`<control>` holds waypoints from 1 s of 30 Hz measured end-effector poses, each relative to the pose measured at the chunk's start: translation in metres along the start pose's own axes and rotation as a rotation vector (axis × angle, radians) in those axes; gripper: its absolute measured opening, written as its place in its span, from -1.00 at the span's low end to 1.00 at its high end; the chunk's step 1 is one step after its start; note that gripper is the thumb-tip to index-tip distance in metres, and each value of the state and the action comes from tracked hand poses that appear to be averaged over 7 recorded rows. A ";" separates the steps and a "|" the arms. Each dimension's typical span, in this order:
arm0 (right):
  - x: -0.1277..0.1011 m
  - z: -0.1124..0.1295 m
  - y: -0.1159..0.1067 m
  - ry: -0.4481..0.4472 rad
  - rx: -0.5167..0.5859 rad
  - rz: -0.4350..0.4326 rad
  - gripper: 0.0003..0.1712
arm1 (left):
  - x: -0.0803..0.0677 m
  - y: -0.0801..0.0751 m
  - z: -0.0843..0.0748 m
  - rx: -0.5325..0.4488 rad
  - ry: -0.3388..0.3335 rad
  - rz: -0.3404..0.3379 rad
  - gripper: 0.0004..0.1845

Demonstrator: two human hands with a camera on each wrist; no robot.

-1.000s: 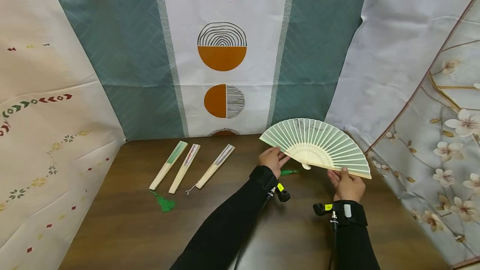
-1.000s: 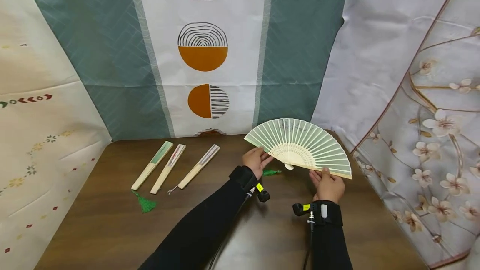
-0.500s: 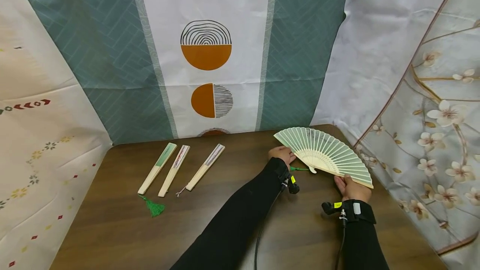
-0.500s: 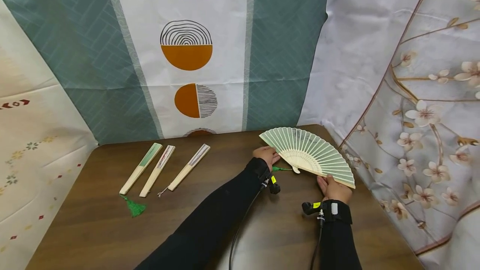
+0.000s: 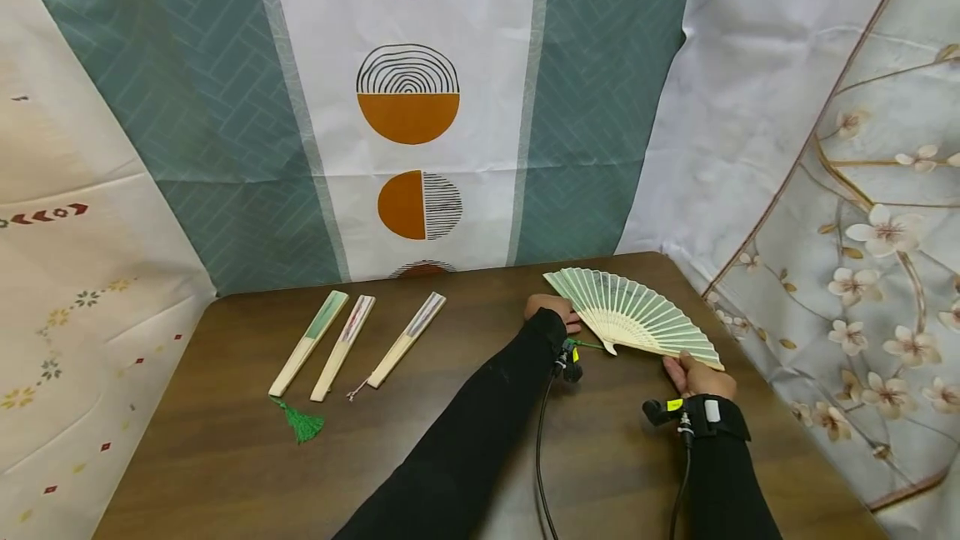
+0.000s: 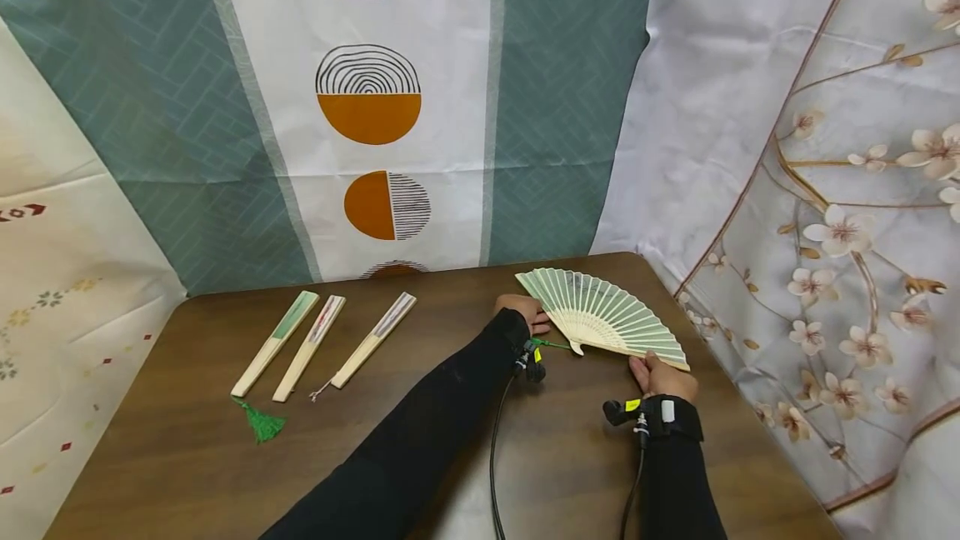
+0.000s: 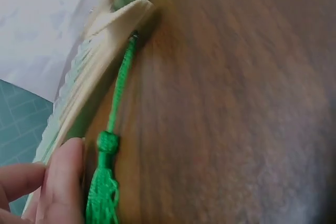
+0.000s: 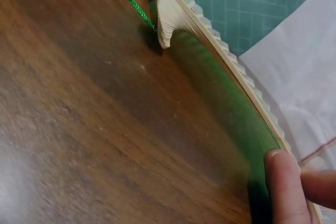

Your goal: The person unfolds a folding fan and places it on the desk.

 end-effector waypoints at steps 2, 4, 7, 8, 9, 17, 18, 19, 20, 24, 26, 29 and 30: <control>-0.002 -0.001 0.000 -0.009 -0.010 -0.007 -0.84 | -0.054 0.002 -0.007 -0.028 0.008 -0.018 -0.43; -0.003 -0.001 0.000 -0.017 -0.005 -0.018 -0.81 | -0.050 0.003 -0.004 -0.190 -0.011 0.030 -0.37; -0.003 0.000 0.000 -0.020 0.010 -0.037 -0.79 | 0.030 0.005 0.011 -0.348 -0.057 0.138 -0.23; -0.003 0.000 0.000 -0.020 0.013 -0.040 -0.79 | 0.076 0.005 0.018 -0.382 -0.081 0.169 -0.17; -0.003 0.000 0.000 -0.017 0.028 -0.046 -0.77 | 0.105 0.005 0.022 -0.385 -0.094 0.193 -0.14; 0.002 0.000 0.001 -0.003 0.079 -0.057 -0.76 | 0.120 -0.003 0.007 -0.170 -0.160 0.283 -0.24; 0.003 0.000 0.000 0.005 0.084 -0.057 -0.74 | 0.094 -0.001 0.002 -0.127 -0.138 0.245 -0.28; 0.004 0.000 -0.001 0.009 0.079 -0.050 -0.69 | 0.064 0.001 -0.002 -0.112 -0.111 0.172 -0.29; 0.005 0.000 -0.002 0.016 0.080 -0.043 -0.62 | 0.032 0.004 -0.006 -0.104 -0.091 0.110 -0.30; 0.006 0.001 -0.006 0.053 0.119 -0.030 -0.37 | -0.062 0.005 -0.014 0.170 0.035 0.055 -0.37; 0.005 0.002 -0.008 0.060 0.138 -0.024 -0.32 | -0.090 0.005 -0.017 0.241 0.062 0.063 -0.41; 0.001 0.002 -0.008 0.050 0.135 -0.001 -0.26 | -0.104 0.004 -0.021 0.263 0.058 0.050 -0.40; 0.000 0.002 -0.009 0.040 0.125 0.009 -0.23 | -0.106 0.003 -0.021 0.258 0.055 0.049 -0.40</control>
Point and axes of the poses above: each hand's wrist, its own x-axis towards the middle knuckle, its own y-axis out of the palm, z = x × y, the point moved 3 cm from there along x, towards the middle knuckle, and after that the axes turned 11 degrees about -y, right-handed, at the moved point
